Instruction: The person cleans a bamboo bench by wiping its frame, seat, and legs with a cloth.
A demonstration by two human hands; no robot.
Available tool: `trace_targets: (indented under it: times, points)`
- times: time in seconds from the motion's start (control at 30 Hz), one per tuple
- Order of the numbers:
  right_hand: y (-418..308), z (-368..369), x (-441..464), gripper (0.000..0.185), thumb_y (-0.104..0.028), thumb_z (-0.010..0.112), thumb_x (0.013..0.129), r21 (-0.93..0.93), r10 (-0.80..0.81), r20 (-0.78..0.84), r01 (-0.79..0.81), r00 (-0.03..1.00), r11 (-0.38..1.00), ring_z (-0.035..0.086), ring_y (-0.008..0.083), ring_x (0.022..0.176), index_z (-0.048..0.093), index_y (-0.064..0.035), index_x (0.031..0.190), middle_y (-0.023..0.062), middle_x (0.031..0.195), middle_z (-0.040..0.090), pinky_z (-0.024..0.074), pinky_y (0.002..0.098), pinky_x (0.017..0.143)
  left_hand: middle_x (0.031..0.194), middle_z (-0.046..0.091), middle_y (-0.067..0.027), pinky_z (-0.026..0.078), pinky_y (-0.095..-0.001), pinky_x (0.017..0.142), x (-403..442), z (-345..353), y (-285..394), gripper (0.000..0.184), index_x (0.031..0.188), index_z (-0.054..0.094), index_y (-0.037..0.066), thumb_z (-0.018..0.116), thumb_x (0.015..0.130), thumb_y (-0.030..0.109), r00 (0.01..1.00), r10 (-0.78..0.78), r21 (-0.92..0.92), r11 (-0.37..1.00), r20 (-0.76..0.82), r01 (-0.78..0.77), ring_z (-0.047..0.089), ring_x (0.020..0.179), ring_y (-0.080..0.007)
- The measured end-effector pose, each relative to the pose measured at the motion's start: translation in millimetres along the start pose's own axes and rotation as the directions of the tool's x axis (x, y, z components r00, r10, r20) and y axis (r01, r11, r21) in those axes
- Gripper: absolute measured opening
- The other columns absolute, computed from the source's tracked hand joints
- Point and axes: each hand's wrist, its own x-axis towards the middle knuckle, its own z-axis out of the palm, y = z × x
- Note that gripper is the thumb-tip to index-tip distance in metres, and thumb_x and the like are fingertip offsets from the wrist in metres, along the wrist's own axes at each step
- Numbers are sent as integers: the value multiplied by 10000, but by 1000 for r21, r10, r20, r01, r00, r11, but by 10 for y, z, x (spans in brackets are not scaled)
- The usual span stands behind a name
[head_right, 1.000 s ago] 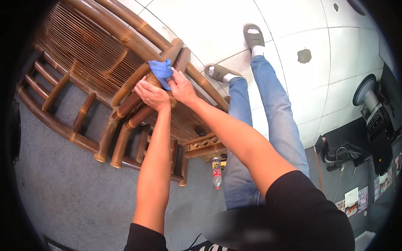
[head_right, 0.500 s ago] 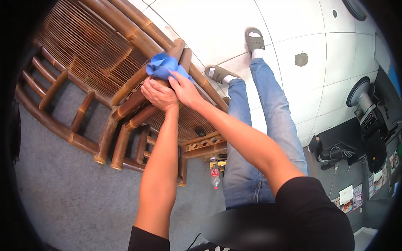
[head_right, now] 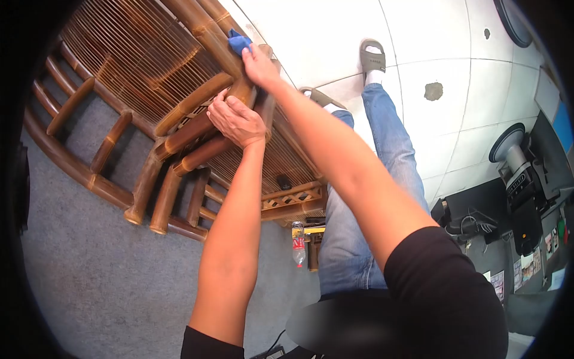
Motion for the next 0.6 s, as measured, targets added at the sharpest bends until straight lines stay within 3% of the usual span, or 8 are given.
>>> trace_targets:
  times: [0.1, 0.17, 0.27, 0.37, 0.43, 0.47, 0.53, 0.6]
  points:
    - [-32, -32, -591, 440, -388, 461, 1061, -94, -53, 41, 57, 998, 994, 578, 420, 1246, 524, -155, 1429, 239, 1244, 647, 449, 443, 1050, 1159, 592, -227, 325, -603, 1136, -15, -20, -45, 435, 1154, 593, 19, 365, 1060, 378, 1000, -1, -1, 1000, 14, 1, 542, 1184, -435]
    - [80, -165, -1068, 457, -373, 467, 1075, 85, -117, 62, 112, 991, 990, 617, 352, 1231, 522, -104, 1440, 184, 1278, 661, 452, 427, 1054, 1143, 594, -223, 331, -598, 1131, -6, 11, -13, 435, 1139, 601, 25, 363, 1060, 381, 1000, -8, -4, 1000, 12, 8, 547, 1170, -429]
    - [-211, -576, -1406, 470, -350, 454, 1095, 417, -5, 181, -72, 983, 906, 624, 238, 1205, 521, -32, 1436, 107, 1303, 659, 463, 380, 1043, 1122, 591, -212, 334, -593, 1130, 5, 0, -5, 423, 1134, 605, 39, 365, 1060, 380, 1000, 6, 9, 1000, -23, -6, 559, 1139, -420]
    - [-325, -942, -1334, 549, -399, 483, 1092, 427, 205, 236, -291, 950, 856, 578, 153, 1227, 490, 5, 1463, 48, 1349, 621, 431, 323, 1078, 1121, 588, -208, 336, -596, 1130, -3, -3, -6, 416, 1136, 604, 42, 368, 1060, 376, 1000, -7, -8, 1000, -6, 7, 563, 1133, -419]
    - [-511, -872, -1088, 456, -348, 465, 1100, 411, 83, 23, -85, 996, 908, 608, 122, 1075, 544, -26, 1412, 66, 1212, 656, 484, 323, 981, 1085, 592, -193, 368, -569, 1068, -16, 3, -15, 392, 1100, 608, 40, 382, 1061, 358, 999, 17, 22, 1000, -41, -17, 568, 1084, -414]
    - [-581, -795, -926, 428, -359, 491, 1085, 359, 21, 11, -24, 1000, 933, 608, 134, 1036, 571, -39, 1358, 71, 1161, 658, 498, 342, 942, 1054, 598, -182, 397, -542, 1005, -5, 2, -17, 383, 1074, 615, 37, 387, 1063, 344, 996, 45, 40, 998, -75, -42, 571, 1038, -408]
    - [-352, -481, -416, 421, -414, 530, 1046, -76, -301, -24, 298, 953, 952, 667, 339, 1020, 568, -37, 1230, 185, 1058, 691, 506, 432, 883, 1018, 605, -171, 429, -513, 937, 46, 69, 1, 377, 1040, 623, 33, 393, 1065, 330, 988, 91, 58, 995, -123, -84, 574, 985, -401]
    - [-499, -242, -333, 386, -382, 528, 1038, -206, -263, 186, 300, 947, 932, 628, 426, 1078, 576, -49, 1226, 246, 1084, 668, 497, 474, 896, 1008, 606, -169, 434, -509, 924, 38, 43, -43, 380, 1025, 626, 31, 394, 1065, 329, 985, 123, 75, 991, -125, -114, 576, 972, -400]
